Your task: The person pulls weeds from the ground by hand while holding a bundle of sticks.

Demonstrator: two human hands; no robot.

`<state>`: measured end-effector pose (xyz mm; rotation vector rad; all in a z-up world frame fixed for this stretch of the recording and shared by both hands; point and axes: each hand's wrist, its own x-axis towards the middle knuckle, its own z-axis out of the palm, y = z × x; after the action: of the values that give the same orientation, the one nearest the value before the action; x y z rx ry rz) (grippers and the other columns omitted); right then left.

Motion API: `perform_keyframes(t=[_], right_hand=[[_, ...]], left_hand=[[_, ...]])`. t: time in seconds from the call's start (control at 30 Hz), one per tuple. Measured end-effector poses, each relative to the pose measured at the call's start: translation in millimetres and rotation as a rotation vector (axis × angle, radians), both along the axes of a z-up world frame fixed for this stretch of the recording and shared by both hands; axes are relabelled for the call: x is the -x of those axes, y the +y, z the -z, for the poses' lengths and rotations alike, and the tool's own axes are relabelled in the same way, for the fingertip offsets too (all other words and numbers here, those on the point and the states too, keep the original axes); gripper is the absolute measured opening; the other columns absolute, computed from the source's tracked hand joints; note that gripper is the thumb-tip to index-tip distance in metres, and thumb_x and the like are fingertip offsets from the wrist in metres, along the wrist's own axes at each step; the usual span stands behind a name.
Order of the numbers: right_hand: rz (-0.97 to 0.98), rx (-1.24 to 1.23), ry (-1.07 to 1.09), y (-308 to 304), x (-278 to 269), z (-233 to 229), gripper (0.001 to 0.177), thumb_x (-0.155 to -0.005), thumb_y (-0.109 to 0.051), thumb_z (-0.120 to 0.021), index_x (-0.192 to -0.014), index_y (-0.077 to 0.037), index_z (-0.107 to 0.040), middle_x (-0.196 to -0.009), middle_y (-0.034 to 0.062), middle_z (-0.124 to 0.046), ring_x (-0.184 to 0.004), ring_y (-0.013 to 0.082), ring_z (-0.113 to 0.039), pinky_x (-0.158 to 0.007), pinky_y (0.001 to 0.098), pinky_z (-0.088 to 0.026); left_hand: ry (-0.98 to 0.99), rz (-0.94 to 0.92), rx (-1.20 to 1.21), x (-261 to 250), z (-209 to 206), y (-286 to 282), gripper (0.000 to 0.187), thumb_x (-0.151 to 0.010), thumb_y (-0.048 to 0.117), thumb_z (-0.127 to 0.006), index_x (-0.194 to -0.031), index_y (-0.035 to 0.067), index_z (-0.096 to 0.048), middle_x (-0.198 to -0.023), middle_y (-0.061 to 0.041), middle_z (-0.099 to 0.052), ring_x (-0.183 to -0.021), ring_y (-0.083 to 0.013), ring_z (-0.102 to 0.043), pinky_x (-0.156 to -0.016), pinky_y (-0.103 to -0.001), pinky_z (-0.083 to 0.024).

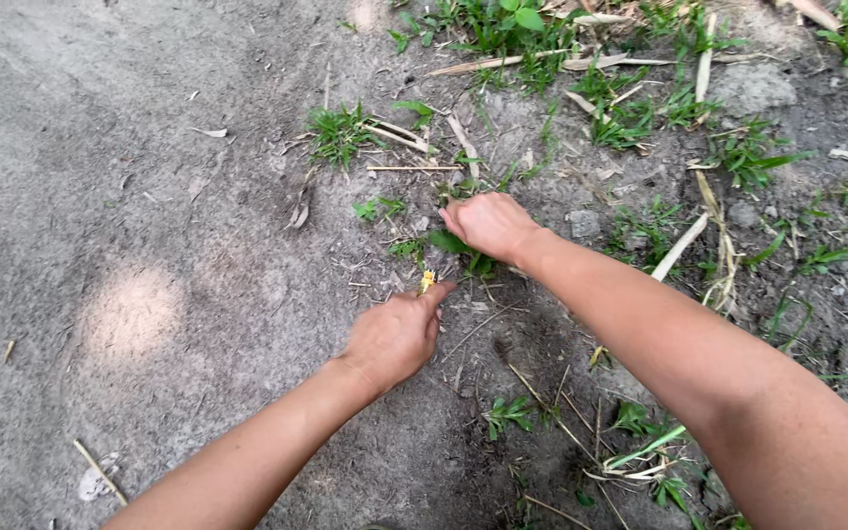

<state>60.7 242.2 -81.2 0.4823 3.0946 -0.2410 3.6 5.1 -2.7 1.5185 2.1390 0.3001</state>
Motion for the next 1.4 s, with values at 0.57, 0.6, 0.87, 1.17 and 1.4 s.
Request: perform_keyframes(t=[0.57,0.6,0.87,1.17,1.4], right_hand=[[0.41,0.23,0.025,10.8,-1.1,31.0,0.041,-0.101,-0.038,-0.056,-0.089,-0.004,-0.076,-0.091,0.0239,-0.072,-0.089,0.044,-0.07,-0.086,0.0537,-0.056],[0.384,0.213,0.063,8.1,-4.0,33.0,0.038,-0.099,-0.036,-0.057,-0.088,-0.005,-0.076,-0.089,0.0234,-0.071,-0.086,0.0442,-0.069,-0.084,0.0542,-0.055],[0.221,0.072,0.135,5.7,-30.2,38.1,0.033,-0.099,-0.032,-0.058,-0.083,-0.005,-0.07,-0.076,0.0199,-0.071,-0.074,0.0407,-0.07,-0.074,0.0519,-0.057],[-0.016,0.078,0.002,-9.2,-87.9,22.9,0.035,-0.1,-0.029,-0.055,-0.077,-0.005,-0.064,-0.066,0.0153,-0.066,-0.056,0.034,-0.067,-0.059,0.0484,-0.058],[0.007,0.044,-0.047,-32.5,-163.6,-37.8,0.035,-0.099,-0.033,-0.055,-0.075,-0.007,-0.062,-0.06,0.0165,-0.064,-0.054,0.0368,-0.064,-0.056,0.0499,-0.056]], left_hand=[[0.014,0.019,0.014,-7.6,-11.4,-6.7,0.051,-0.096,0.014,-0.048,-0.146,0.024,-0.05,-0.096,-0.018,-0.071,-0.082,-0.0341,-0.072,-0.073,-0.049,-0.06],[0.012,0.006,0.063,-7.9,-13.8,-7.1,0.049,-0.099,0.015,-0.046,-0.146,0.025,-0.05,-0.094,-0.018,-0.071,-0.081,-0.0335,-0.072,-0.072,-0.049,-0.06],[0.004,0.006,0.054,-3.9,-8.0,-7.4,0.051,-0.098,0.011,-0.045,-0.147,0.021,-0.05,-0.093,-0.017,-0.071,-0.073,-0.0298,-0.072,-0.065,-0.046,-0.061],[-0.009,0.003,0.162,-2.0,-9.2,-4.5,0.051,-0.1,0.013,-0.041,-0.15,0.025,-0.045,-0.092,-0.015,-0.069,-0.072,-0.0282,-0.071,-0.062,-0.046,-0.062],[0.003,0.08,-0.001,-13.6,1.5,4.7,0.05,-0.098,0.015,-0.046,-0.148,0.019,-0.048,-0.094,-0.017,-0.07,-0.077,-0.031,-0.071,-0.067,-0.047,-0.061]])
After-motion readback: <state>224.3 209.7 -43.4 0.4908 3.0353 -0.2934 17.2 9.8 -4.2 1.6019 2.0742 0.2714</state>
